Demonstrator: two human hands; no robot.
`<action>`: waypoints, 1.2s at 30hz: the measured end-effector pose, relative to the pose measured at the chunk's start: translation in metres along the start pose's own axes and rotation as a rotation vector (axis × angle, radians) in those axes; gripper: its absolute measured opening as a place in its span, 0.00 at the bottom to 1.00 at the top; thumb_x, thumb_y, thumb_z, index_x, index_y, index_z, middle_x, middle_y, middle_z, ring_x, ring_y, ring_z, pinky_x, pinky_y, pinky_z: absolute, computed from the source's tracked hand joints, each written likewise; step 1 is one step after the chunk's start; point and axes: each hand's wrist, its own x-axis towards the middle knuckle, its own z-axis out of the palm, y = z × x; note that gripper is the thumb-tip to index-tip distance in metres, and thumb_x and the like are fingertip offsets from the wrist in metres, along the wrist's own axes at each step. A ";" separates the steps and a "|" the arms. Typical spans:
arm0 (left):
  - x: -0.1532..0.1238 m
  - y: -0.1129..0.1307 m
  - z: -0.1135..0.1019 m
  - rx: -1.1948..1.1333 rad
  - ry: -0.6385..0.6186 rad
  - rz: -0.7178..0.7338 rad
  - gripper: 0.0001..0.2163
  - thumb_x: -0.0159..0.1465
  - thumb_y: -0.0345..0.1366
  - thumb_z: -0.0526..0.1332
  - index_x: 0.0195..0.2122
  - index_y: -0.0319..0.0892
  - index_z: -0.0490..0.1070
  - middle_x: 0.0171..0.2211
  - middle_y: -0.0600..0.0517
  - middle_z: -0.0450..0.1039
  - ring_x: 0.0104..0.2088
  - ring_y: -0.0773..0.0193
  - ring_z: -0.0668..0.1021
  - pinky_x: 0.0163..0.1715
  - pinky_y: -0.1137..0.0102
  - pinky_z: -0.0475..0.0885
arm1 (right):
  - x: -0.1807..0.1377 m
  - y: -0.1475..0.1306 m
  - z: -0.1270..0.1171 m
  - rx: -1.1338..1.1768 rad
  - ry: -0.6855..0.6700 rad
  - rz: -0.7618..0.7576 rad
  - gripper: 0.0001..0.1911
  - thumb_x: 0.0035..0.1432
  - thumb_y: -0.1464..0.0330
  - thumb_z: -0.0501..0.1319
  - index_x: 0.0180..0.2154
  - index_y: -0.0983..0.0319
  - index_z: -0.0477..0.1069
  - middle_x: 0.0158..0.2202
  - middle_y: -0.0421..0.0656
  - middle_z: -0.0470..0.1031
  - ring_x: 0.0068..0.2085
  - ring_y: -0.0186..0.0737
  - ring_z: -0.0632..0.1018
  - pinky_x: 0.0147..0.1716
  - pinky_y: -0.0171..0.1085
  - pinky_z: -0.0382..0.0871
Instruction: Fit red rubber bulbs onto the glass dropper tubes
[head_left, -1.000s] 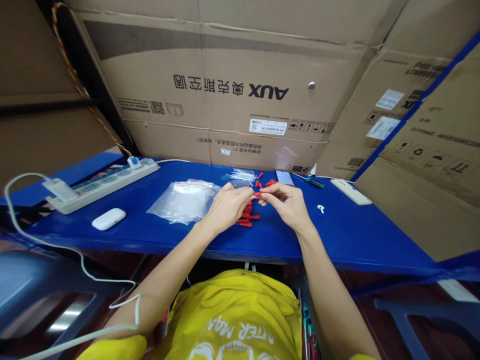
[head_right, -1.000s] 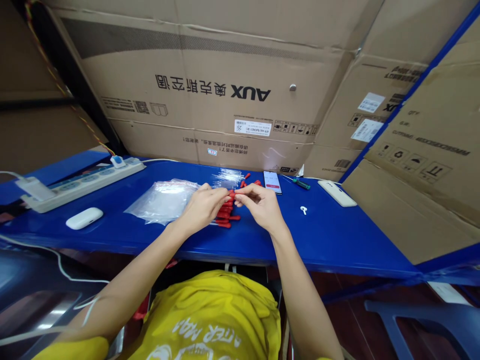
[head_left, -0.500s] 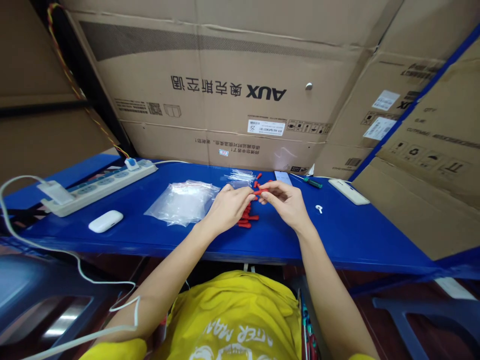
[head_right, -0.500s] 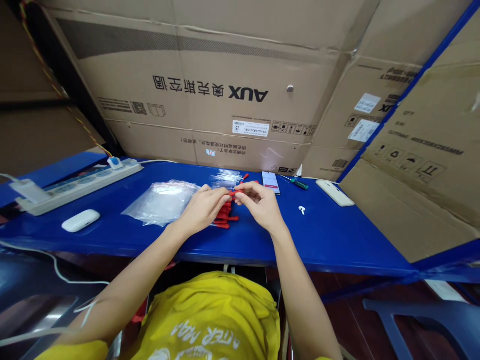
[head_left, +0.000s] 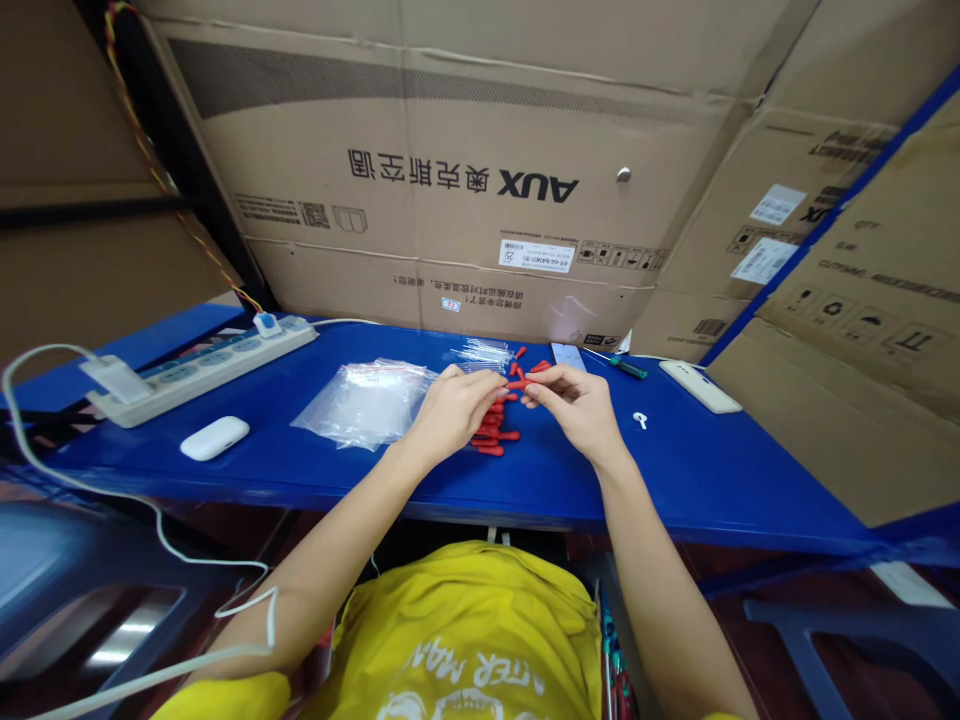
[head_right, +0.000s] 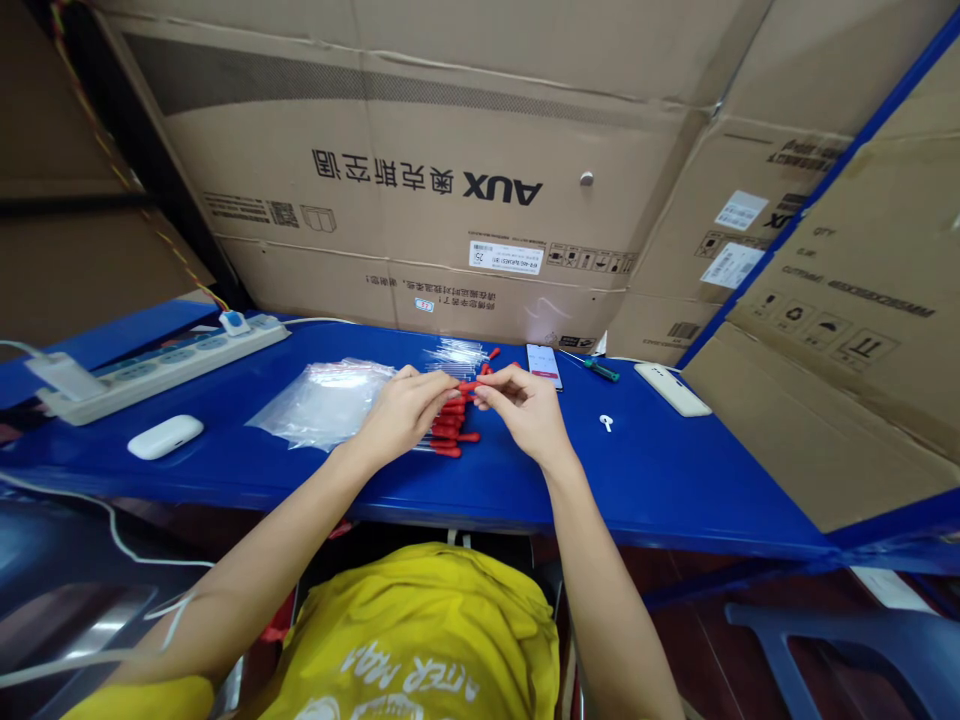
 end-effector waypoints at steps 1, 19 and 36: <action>0.000 0.000 0.000 0.005 0.005 0.006 0.18 0.82 0.41 0.46 0.47 0.43 0.74 0.41 0.48 0.84 0.37 0.58 0.81 0.41 0.62 0.63 | 0.000 0.000 0.000 0.002 -0.002 0.000 0.19 0.55 0.52 0.78 0.35 0.59 0.81 0.31 0.42 0.83 0.31 0.42 0.85 0.38 0.45 0.84; 0.000 -0.002 -0.003 0.205 0.225 -0.143 0.15 0.78 0.41 0.57 0.61 0.45 0.73 0.58 0.44 0.78 0.57 0.49 0.77 0.55 0.55 0.66 | 0.025 0.001 -0.002 -0.371 -0.055 -0.074 0.06 0.64 0.64 0.69 0.40 0.59 0.80 0.37 0.43 0.86 0.37 0.43 0.84 0.40 0.41 0.77; -0.003 -0.011 0.002 0.159 0.286 -0.390 0.08 0.75 0.37 0.55 0.46 0.46 0.73 0.47 0.45 0.81 0.50 0.46 0.76 0.52 0.52 0.70 | 0.092 0.056 0.023 -0.835 -0.306 0.126 0.04 0.63 0.67 0.71 0.38 0.59 0.86 0.40 0.43 0.89 0.44 0.42 0.86 0.44 0.34 0.73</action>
